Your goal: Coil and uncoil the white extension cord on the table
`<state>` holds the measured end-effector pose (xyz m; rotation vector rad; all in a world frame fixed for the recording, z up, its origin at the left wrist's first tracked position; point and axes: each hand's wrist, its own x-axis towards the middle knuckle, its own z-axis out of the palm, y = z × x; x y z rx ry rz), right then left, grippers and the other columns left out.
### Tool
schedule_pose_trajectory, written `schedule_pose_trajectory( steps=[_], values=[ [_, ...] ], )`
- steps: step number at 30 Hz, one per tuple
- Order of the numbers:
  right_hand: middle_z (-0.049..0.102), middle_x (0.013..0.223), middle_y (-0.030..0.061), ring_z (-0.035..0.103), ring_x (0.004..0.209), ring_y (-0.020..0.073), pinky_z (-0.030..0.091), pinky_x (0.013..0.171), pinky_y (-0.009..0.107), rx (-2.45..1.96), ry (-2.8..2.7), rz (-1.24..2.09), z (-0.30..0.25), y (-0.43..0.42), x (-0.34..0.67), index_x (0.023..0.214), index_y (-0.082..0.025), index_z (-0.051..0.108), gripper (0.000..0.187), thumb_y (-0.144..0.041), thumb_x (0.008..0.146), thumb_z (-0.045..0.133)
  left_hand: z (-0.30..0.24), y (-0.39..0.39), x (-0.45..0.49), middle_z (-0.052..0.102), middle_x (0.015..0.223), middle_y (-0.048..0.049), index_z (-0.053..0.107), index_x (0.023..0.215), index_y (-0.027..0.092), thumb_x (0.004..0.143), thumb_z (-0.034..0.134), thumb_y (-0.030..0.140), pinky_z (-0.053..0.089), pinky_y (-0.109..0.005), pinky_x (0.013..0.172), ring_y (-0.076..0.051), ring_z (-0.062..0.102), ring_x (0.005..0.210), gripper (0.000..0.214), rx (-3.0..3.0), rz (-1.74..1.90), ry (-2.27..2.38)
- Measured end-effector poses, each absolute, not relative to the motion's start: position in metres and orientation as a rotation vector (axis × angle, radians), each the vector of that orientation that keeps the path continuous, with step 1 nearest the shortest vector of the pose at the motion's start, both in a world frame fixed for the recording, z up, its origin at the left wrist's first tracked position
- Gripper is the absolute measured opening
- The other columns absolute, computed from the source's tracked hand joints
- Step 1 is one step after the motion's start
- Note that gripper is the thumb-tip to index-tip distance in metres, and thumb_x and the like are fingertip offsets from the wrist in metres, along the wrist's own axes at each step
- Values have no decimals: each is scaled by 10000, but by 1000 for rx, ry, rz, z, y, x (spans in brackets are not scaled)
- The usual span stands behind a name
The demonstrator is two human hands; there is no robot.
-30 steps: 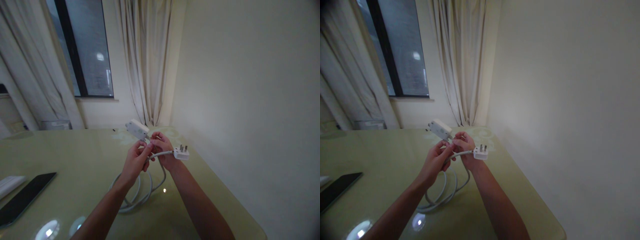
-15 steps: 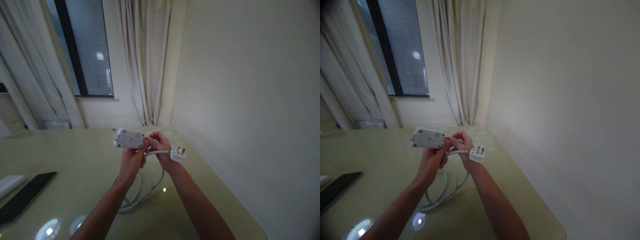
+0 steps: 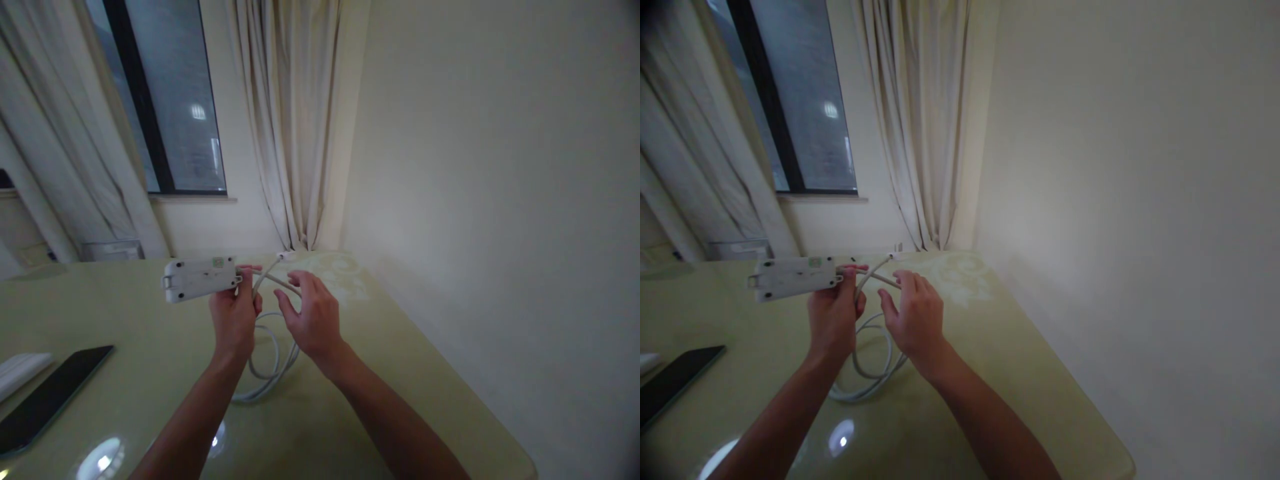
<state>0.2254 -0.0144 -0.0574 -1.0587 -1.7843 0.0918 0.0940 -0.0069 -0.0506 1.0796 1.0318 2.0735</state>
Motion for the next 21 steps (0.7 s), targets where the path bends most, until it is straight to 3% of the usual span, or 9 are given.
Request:
schedule_pose_trajectory(
  steps=[4,7,10,16,21],
  values=[
    [654,1400,172,604,1287,337,514,1082,495,-1041,-1863,-154,-56,-17,226,1499,-207,517,568,-359,978,687,-50,-9,99,764,990,-43,684,936,183,912,743,481,309,-191,366,-20,390,410,305,1120,2095,1057],
    [567,1519,198,534,1388,342,485,1135,503,-1061,-1908,-278,-60,-11,226,1578,-171,448,626,-294,997,647,-50,-12,104,747,862,-25,676,918,182,915,730,517,311,-192,351,-32,392,390,339,1141,2046,1098],
    [597,1489,179,557,1357,317,486,1124,473,-1062,-1884,-380,-64,-7,226,1562,-168,485,545,-200,1024,562,-49,-16,107,647,666,17,675,889,174,900,731,578,302,-185,337,-45,387,373,408,1136,1984,1094],
    [740,1198,118,652,1098,266,516,943,407,-1040,-1884,-395,-62,-4,231,1329,-169,662,343,-98,1020,530,-47,-21,107,427,495,85,701,834,150,838,793,581,279,-170,333,-49,343,359,440,1088,1929,1027],
    [730,934,53,632,908,233,464,809,357,-976,-1983,-356,-55,0,239,1003,-201,700,109,-110,976,647,-39,-25,98,611,580,17,739,838,150,817,821,483,264,-185,328,-54,379,366,344,1160,1970,1073]
  ],
)
